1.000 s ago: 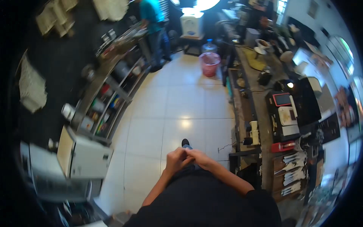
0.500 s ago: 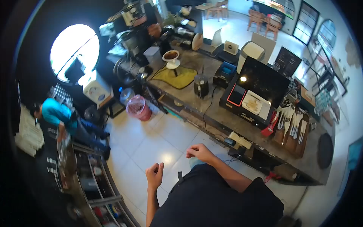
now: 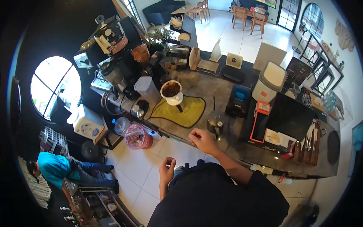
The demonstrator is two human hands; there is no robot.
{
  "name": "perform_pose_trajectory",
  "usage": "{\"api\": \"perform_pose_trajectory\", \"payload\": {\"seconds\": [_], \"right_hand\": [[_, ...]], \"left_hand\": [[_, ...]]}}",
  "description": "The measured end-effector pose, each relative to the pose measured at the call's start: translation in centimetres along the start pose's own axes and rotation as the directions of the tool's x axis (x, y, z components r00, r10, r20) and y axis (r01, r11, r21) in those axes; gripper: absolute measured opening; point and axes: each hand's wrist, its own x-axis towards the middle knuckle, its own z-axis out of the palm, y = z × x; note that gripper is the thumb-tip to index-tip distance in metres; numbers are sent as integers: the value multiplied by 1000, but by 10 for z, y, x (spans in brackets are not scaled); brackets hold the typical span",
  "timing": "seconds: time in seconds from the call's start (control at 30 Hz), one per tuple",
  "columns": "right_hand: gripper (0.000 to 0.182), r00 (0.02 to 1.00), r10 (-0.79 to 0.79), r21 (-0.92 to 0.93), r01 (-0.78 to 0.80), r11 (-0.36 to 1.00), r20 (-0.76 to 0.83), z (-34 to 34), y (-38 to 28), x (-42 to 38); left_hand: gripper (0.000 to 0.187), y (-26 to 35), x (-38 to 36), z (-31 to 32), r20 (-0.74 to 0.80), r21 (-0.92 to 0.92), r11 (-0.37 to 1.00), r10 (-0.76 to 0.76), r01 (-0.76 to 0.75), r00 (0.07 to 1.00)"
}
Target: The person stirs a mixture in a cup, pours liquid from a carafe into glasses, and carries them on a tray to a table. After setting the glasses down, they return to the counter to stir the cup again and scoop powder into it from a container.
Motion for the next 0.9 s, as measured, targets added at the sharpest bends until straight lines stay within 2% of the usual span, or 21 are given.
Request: {"api": "perform_pose_trajectory", "payload": {"seconds": [0.07, 0.13, 0.17, 0.2, 0.27, 0.3, 0.33, 0.4, 0.47, 0.5, 0.57, 0.6, 0.67, 0.77, 0.9], "right_hand": [[16, 994, -87, -132, 77, 988, -71, -3, -7, 29], [16, 988, -74, -152, 54, 987, -132, -5, -15, 50], [16, 964, -164, -278, 102, 955, -208, -5, -16, 60], [15, 927, -258, -403, 135, 905, -271, -5, -17, 70], [15, 905, -256, -422, 97, 901, -339, -1, -18, 88], [15, 879, -299, -446, 113, 888, -372, 0, -18, 97], [15, 850, -339, -472, 124, 873, -403, 3, -19, 106], [19, 832, -327, -473, 89, 876, -449, 12, -23, 126], [24, 760, -392, -543, 61, 837, -519, 20, -21, 144], [24, 762, -358, -533, 20, 846, -540, 26, -22, 149], [31, 726, -450, -662, -10, 750, -521, 35, -32, 167], [31, 723, -437, -661, -37, 750, -536, 38, -34, 174], [33, 714, -477, -753, -107, 649, -512, 45, -36, 181], [25, 703, -353, -687, -263, 678, -618, 51, -31, 183], [14, 716, -356, -698, -251, 670, -600, 51, -29, 191]], "left_hand": [[18, 0, 41, -10, 12, -6, 1000, -6, 6, 1000], [25, -2, 81, -15, 23, 15, 1000, 19, -19, 1000], [38, -10, 101, -17, 76, -1, 1000, 16, -16, 997], [38, -16, 122, -17, 87, 0, 1000, 14, -14, 996], [51, -20, 163, -19, 86, 48, 988, 143, -148, 986], [67, -14, 181, -22, 136, 58, 992, 105, -114, 985], [67, -16, 201, -21, 153, 54, 993, 94, -103, 984], [78, -30, 240, -18, 155, 120, 963, 221, -241, 963], [88, -33, 274, -15, 189, 95, 949, 279, -301, 941], [88, -31, 285, -18, 220, 97, 956, 251, -277, 943], [95, -20, 313, -18, 329, 54, 947, 283, -317, 901], [95, -18, 325, -16, 351, 46, 950, 273, -308, 895], [99, -18, 338, -15, 423, 63, 914, 340, -402, 840], [99, -4, 356, -8, 483, -12, 905, 377, -425, 790], [96, -5, 368, 16, 497, -118, 900, 419, -419, 760]]}}
